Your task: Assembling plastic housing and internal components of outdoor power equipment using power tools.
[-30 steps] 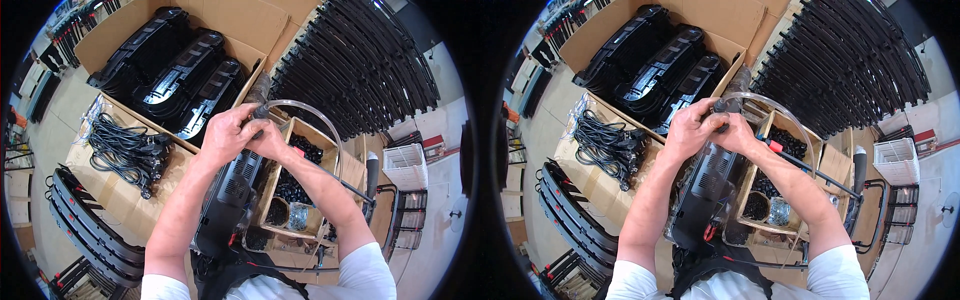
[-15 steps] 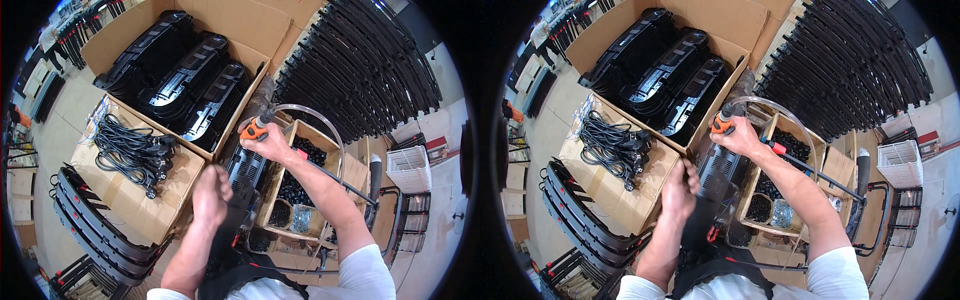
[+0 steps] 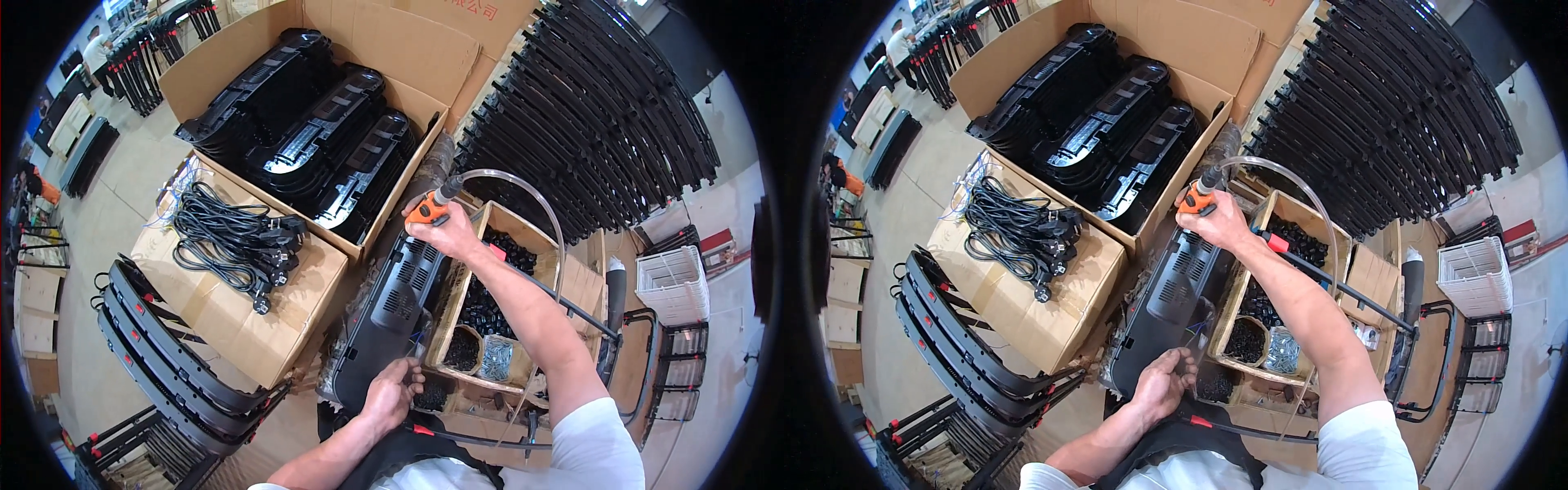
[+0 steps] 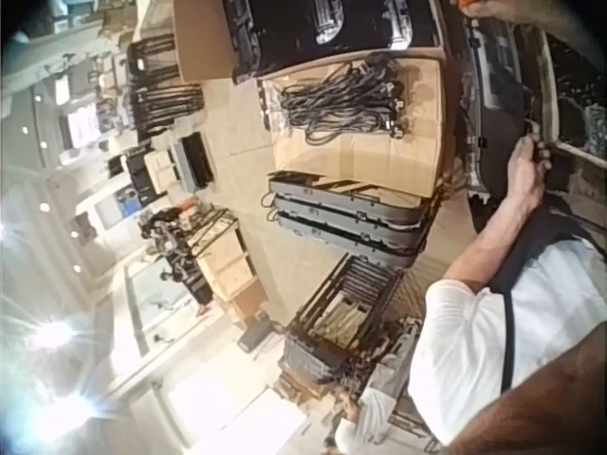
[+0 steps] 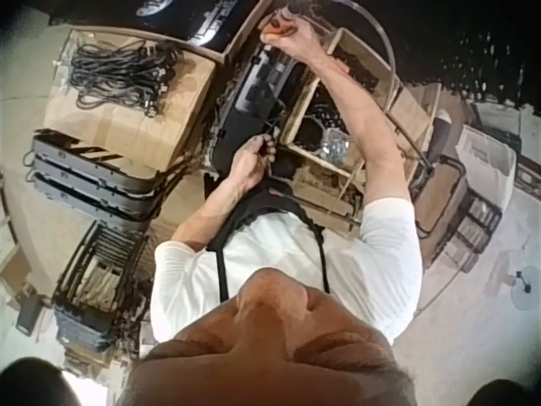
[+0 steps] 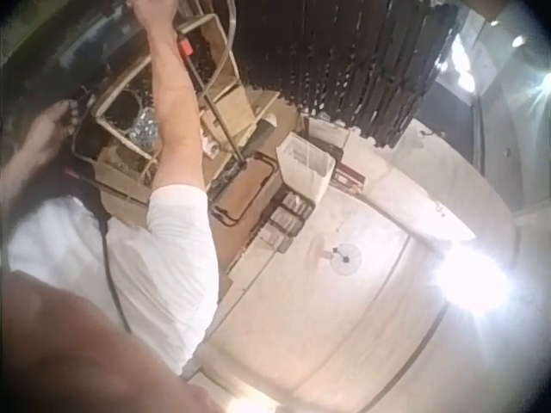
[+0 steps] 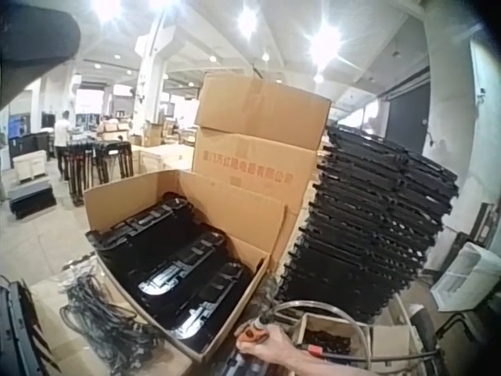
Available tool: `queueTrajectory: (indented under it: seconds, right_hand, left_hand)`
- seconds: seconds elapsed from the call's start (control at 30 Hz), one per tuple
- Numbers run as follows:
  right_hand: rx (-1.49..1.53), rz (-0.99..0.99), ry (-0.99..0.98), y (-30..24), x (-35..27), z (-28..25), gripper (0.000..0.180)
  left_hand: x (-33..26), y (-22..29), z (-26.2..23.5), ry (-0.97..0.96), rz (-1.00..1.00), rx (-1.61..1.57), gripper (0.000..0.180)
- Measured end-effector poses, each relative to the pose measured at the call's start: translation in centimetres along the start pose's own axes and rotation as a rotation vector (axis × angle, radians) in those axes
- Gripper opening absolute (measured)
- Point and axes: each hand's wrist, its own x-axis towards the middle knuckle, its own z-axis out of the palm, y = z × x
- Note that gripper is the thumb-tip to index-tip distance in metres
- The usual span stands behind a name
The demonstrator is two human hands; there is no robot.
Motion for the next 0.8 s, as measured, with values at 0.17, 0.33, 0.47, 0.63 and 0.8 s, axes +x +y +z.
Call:
queueTrajectory:
  seconds: [0.17,0.33,0.47,0.63,0.8]
  right_hand:
    - [0.055,-0.025,-0.005,-0.5,-0.3,0.7,0.044]
    - [-0.033,0.041,0.009,0.1,-0.3,0.0,0.042]
    - [-0.103,0.156,0.134,-0.2,-0.5,-0.1,0.045]
    - [0.12,-0.088,0.262,-3.3,-8.2,-3.1,0.053]
    - [0.285,-0.086,0.395,-5.6,-20.8,-8.9,0.047]
  left_hand:
    - [-1.0,-0.8,-1.1,0.022,0.003,0.06,0.028]
    - [-0.6,-0.8,-1.8,0.012,-0.012,0.151,0.033]
    - [0.5,-1.4,-1.3,-0.014,-0.024,0.175,0.032]
    - [1.4,-2.5,-1.5,-0.04,-0.196,0.364,0.036]
    - [5.2,-8.1,-1.8,-0.016,-0.373,0.571,0.032]
